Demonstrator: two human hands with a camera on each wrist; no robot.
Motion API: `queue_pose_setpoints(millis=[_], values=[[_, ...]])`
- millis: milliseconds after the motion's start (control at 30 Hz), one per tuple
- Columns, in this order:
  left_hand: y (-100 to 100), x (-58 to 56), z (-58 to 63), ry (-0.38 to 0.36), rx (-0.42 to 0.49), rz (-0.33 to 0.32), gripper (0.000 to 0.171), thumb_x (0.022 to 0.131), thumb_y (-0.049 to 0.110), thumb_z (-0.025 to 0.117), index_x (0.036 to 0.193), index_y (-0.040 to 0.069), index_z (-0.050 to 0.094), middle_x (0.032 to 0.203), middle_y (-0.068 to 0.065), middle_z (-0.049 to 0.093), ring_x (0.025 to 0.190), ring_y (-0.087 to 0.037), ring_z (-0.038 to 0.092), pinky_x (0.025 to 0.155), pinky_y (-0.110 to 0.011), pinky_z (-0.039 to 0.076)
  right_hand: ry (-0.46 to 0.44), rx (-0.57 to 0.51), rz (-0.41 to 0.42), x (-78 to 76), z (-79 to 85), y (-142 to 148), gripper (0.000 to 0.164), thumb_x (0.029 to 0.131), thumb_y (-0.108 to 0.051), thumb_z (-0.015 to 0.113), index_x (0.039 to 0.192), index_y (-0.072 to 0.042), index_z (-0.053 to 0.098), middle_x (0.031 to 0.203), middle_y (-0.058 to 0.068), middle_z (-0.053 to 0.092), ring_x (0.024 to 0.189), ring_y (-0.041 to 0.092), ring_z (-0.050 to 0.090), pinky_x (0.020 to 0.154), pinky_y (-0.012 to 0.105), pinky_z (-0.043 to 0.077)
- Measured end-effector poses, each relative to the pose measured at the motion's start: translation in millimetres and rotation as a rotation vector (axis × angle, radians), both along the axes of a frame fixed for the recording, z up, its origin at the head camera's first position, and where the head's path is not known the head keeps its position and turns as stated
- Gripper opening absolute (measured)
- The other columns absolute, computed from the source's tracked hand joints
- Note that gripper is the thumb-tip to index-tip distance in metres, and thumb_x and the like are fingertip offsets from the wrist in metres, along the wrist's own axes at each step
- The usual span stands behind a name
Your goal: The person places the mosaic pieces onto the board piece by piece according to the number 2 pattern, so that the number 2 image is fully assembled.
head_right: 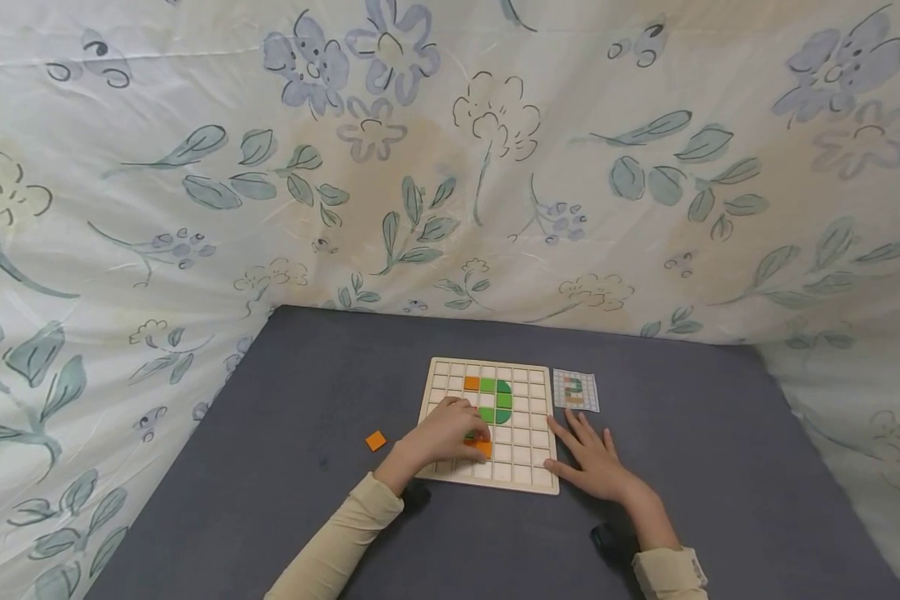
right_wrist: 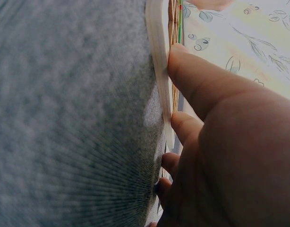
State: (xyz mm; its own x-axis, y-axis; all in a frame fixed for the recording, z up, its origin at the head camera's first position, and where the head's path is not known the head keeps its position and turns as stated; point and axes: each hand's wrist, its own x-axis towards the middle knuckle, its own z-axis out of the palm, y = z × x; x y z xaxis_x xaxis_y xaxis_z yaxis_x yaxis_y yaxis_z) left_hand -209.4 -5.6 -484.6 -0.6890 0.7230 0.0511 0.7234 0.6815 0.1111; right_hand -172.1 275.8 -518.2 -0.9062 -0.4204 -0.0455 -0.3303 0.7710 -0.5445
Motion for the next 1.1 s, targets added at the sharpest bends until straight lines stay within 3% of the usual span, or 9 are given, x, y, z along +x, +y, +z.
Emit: queue_pose_setpoints(millis=[233, 467, 800, 1100], values=[[3, -0.4, -2.4, 0.017, -0.006, 0.014, 0.027, 0.075, 0.05, 0.071, 0.096, 0.032, 0.071, 0.089, 0.017, 0.063, 0.086, -0.005, 0.052, 0.098, -0.039, 0.039, 0.025, -0.034, 0.004, 0.5, -1.9, 0, 0.071, 0.088, -0.04, 0.059, 0.146, -0.012, 0.03, 0.15, 0.027, 0.015, 0.135, 0.051, 0.007, 0.096, 0.075, -0.003], [0, 0.1, -0.7, -0.015, 0.014, 0.018, 0.026, 0.076, 0.048, 0.072, 0.096, 0.031, 0.071, 0.087, 0.016, 0.063, 0.084, -0.005, 0.05, 0.098, -0.038, 0.038, 0.02, -0.036, 0.007, 1.2, 0.8, -1, 0.071, 0.088, -0.04, 0.059, 0.146, -0.011, 0.03, 0.15, 0.028, 0.015, 0.135, 0.052, 0.007, 0.096, 0.075, -0.003], [-17, -2.2, 4.0, -0.023, 0.017, 0.006, 0.027, 0.078, 0.047, 0.07, 0.1, 0.031, 0.07, 0.097, 0.013, 0.063, 0.097, -0.01, 0.053, 0.099, -0.042, 0.038, 0.067, -0.103, 0.031, 1.5, -6.0, 2, 0.069, 0.089, -0.038, 0.059, 0.147, -0.015, 0.029, 0.149, 0.028, 0.015, 0.136, 0.05, 0.004, 0.093, 0.076, -0.005], [-34, -3.3, 8.4, -0.011, -0.015, 0.05, 0.022, 0.08, 0.045, 0.068, 0.097, 0.031, 0.07, 0.098, 0.013, 0.063, 0.096, -0.01, 0.053, 0.099, -0.042, 0.039, -0.006, -0.052, 0.019, -0.5, -4.3, 3, 0.072, 0.089, -0.04, 0.058, 0.147, -0.014, 0.027, 0.152, 0.025, 0.01, 0.137, 0.049, 0.002, 0.097, 0.073, -0.006]])
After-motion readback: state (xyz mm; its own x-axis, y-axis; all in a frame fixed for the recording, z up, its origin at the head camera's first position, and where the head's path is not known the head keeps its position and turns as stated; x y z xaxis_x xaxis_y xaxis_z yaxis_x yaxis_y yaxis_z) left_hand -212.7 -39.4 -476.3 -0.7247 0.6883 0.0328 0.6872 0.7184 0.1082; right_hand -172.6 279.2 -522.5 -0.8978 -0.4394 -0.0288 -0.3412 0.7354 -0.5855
